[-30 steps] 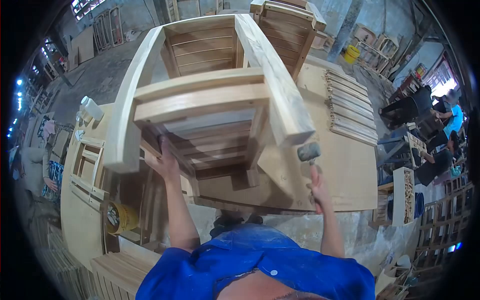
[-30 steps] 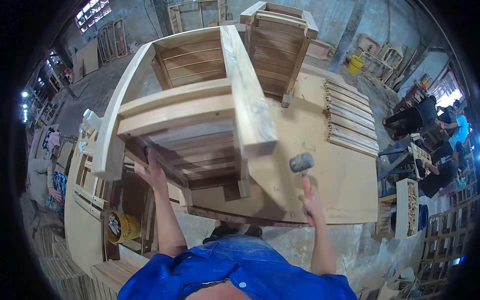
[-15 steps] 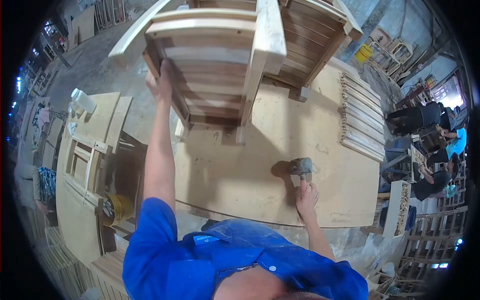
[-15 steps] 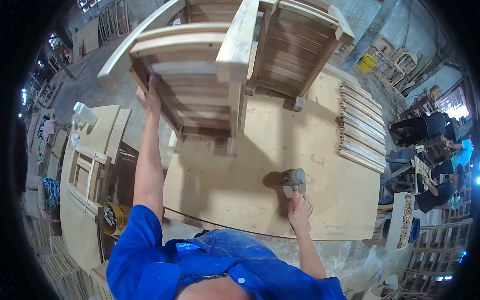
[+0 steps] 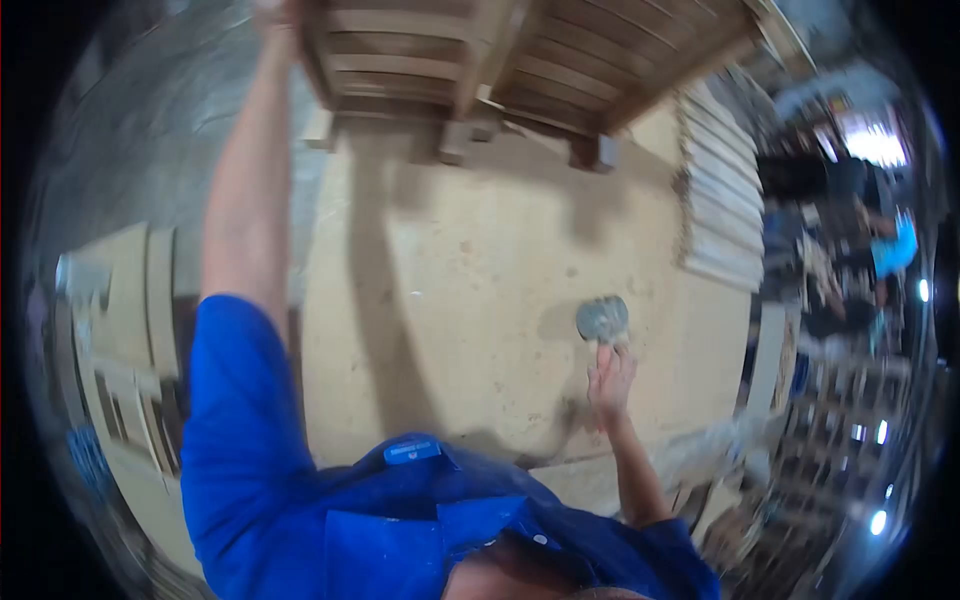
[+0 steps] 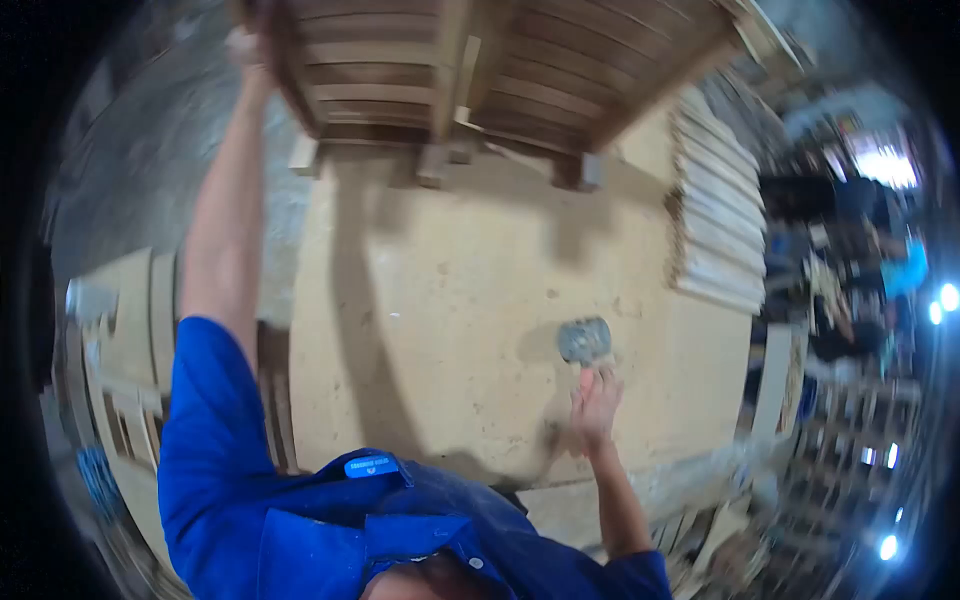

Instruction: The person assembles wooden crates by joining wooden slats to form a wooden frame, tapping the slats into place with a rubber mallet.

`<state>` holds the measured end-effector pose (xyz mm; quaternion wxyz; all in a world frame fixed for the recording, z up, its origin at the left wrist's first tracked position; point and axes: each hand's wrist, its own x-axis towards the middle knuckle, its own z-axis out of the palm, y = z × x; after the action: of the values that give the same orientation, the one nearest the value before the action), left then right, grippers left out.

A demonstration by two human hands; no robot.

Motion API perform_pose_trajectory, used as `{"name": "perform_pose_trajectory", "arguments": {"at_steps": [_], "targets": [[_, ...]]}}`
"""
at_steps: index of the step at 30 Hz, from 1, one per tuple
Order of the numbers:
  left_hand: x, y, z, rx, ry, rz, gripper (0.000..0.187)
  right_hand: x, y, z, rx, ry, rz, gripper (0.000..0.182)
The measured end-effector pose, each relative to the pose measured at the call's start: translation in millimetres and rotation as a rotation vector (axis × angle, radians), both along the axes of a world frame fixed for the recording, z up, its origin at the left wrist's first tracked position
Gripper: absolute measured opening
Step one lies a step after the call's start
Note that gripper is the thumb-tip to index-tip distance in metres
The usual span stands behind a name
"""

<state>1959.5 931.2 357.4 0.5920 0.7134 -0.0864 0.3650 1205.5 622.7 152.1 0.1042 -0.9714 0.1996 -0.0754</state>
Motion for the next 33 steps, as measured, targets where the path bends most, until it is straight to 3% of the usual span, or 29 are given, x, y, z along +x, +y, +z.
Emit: {"name": "perform_pose_trajectory", "arguments": {"at_steps": [2,4,7,11,12,13,16,20,22,23,24,26,30,31,33], "targets": [[35,-26,-6,0.044,-0.008,-0.036,0.057,4,-6,4,-0.022,0.070,0.076,0.053],[63,-52,-7,0.082,-0.002,-0.056,0.056,-4,-8,-20,-0.032,-0.132,-0.025,0.052],[76,-71,1,0.168,-0.002,-0.004,0.056,9,-3,5,0.028,0.114,-0.162,0.052],[102,-82,-6,0.408,-0.016,0.065,0.049,5,-2,10,-0.005,0.121,-0.169,0.051],[101,-91,-13,0.031,0.151,-0.351,0.045,7,-2,11,-0.025,0.120,-0.171,0.050],[94,-90,-22,0.094,0.146,-0.327,0.047,11,-2,11,-0.038,0.119,-0.156,0.050],[0,-87,-61,0.151,0.173,-0.362,0.053,2,-8,-5,-0.151,0.044,-0.068,0.048],[-256,-115,-144,0.036,0.283,-0.401,0.065,-14,-61,-15,-0.160,-0.089,0.137,0.048],[-395,-154,-190,-0.004,0.318,-0.378,0.071,-21,-84,-14,-0.216,-0.033,0.122,0.048],[-458,-169,-213,0.070,0.421,-0.308,0.084,-21,-96,-14,-0.180,-0.029,0.104,0.048],[-514,-158,-216,0.097,0.464,-0.459,0.089,-24,-100,-19,-0.142,-0.022,0.069,0.049],[-611,-133,-215,0.153,0.416,-0.423,0.082,-32,-124,-44,-0.192,-0.072,0.089,0.052],[-706,-48,-229,0.403,0.302,-0.316,0.069,-32,-147,-54,-0.060,-0.169,0.180,0.059],[-720,-16,-225,0.444,0.290,-0.280,0.067,-34,-151,-56,-0.128,-0.241,0.189,0.063],[-748,40,-213,0.483,0.412,-0.031,0.062,-28,-141,-57,-0.174,-0.324,0.227,0.067]]}}
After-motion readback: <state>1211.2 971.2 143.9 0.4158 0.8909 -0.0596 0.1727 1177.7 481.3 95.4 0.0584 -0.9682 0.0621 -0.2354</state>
